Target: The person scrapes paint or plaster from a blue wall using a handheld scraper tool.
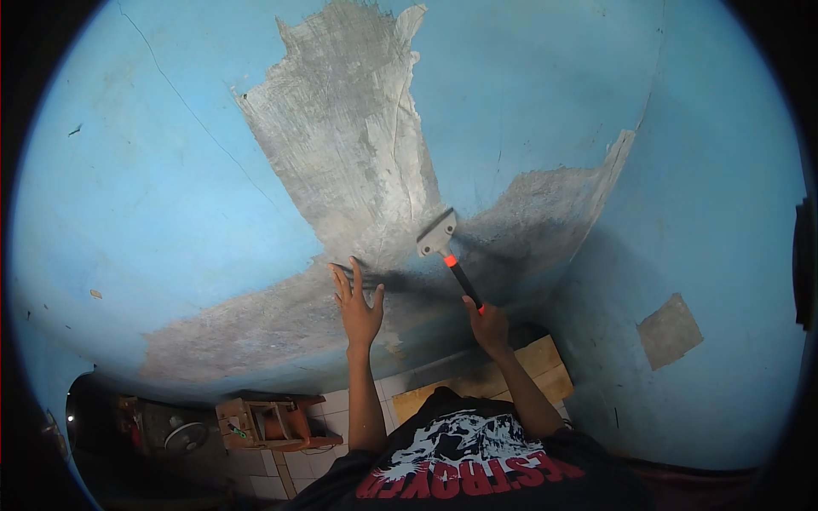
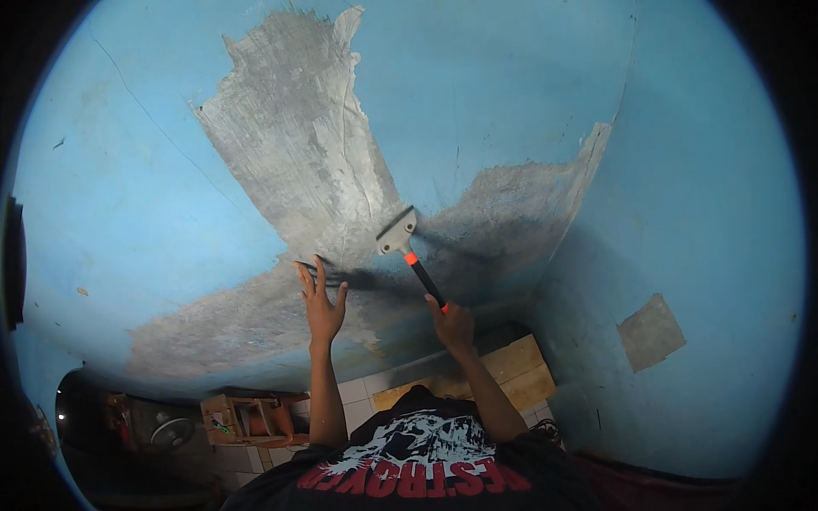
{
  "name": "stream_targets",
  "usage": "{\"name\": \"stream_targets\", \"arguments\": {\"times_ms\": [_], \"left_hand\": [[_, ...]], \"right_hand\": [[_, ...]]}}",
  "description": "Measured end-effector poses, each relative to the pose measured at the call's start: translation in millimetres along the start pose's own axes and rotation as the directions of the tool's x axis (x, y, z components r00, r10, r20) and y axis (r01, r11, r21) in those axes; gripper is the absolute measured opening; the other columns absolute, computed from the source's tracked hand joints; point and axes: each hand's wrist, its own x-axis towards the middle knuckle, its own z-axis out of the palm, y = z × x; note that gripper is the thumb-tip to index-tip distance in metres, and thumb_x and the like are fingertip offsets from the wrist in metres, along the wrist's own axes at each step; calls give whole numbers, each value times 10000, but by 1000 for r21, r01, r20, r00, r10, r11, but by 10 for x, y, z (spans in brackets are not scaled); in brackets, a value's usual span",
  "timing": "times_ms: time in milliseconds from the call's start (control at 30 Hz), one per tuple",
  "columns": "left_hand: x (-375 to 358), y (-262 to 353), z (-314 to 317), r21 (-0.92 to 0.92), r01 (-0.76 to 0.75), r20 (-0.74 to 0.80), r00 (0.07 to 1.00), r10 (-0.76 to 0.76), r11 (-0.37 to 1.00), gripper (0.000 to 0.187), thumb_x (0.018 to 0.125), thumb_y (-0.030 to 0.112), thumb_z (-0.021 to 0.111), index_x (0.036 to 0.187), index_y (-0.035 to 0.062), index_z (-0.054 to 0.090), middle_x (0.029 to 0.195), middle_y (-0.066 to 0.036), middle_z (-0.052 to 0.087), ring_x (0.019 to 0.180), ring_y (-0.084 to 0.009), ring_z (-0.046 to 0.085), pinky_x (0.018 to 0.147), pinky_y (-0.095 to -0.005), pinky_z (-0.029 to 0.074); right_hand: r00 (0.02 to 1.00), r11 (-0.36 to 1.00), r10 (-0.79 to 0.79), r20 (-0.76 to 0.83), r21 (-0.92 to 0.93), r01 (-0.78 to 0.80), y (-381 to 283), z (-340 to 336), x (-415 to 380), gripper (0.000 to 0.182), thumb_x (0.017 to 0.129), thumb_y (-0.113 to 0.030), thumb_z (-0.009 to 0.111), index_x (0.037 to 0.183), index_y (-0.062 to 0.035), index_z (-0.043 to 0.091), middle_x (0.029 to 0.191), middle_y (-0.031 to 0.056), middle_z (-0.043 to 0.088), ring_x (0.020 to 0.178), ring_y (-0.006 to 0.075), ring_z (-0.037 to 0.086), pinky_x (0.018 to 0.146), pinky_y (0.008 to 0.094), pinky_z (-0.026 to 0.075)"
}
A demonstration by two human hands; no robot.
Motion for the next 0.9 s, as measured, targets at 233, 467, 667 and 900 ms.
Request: {"name": "stream_targets", "arguments": {"times_ms": [233,467,667,900], "left_hand": [[-13,-4,-1,-7,-2,8,1000,2,1000,871,954,328,712,1650,309,187,1708,-219,-1,1537,-497,140,1142,-726,246],[-12,-9,-13,4,1,32,999,-1,1000,886,958,328,721,1653,299,173,1708,-215,-48,1542,-497,100,1126,-742,248],[-17,6,-15,-20,-12,21,1000,12,1000,885,960,320,719,1654,295,171,1708,-216,-50,1542,-498,97,1120,-747,247],[-34,8,-11,-22,2,15,1000,-1,1000,885,949,314,720,1652,290,182,1707,-224,-18,1545,-489,111,1147,-720,238]], "right_hand": [[992,996,-81,-96,-54,76,106,93,-18,693,984,-599,575,695,25,656,608,247,606,658,466,657,576,532,479],[1000,1000,-14,-10,-16,14,125,57,-67,703,961,-637,579,745,23,688,665,266,638,748,481,676,624,546,510],[1000,999,-1,-24,-53,0,165,81,-135,687,988,-587,574,701,32,652,624,251,617,671,475,659,587,541,482],[998,990,29,-49,-137,-36,414,18,-129,706,979,-610,570,702,34,654,647,258,631,692,484,659,603,554,490]]}}
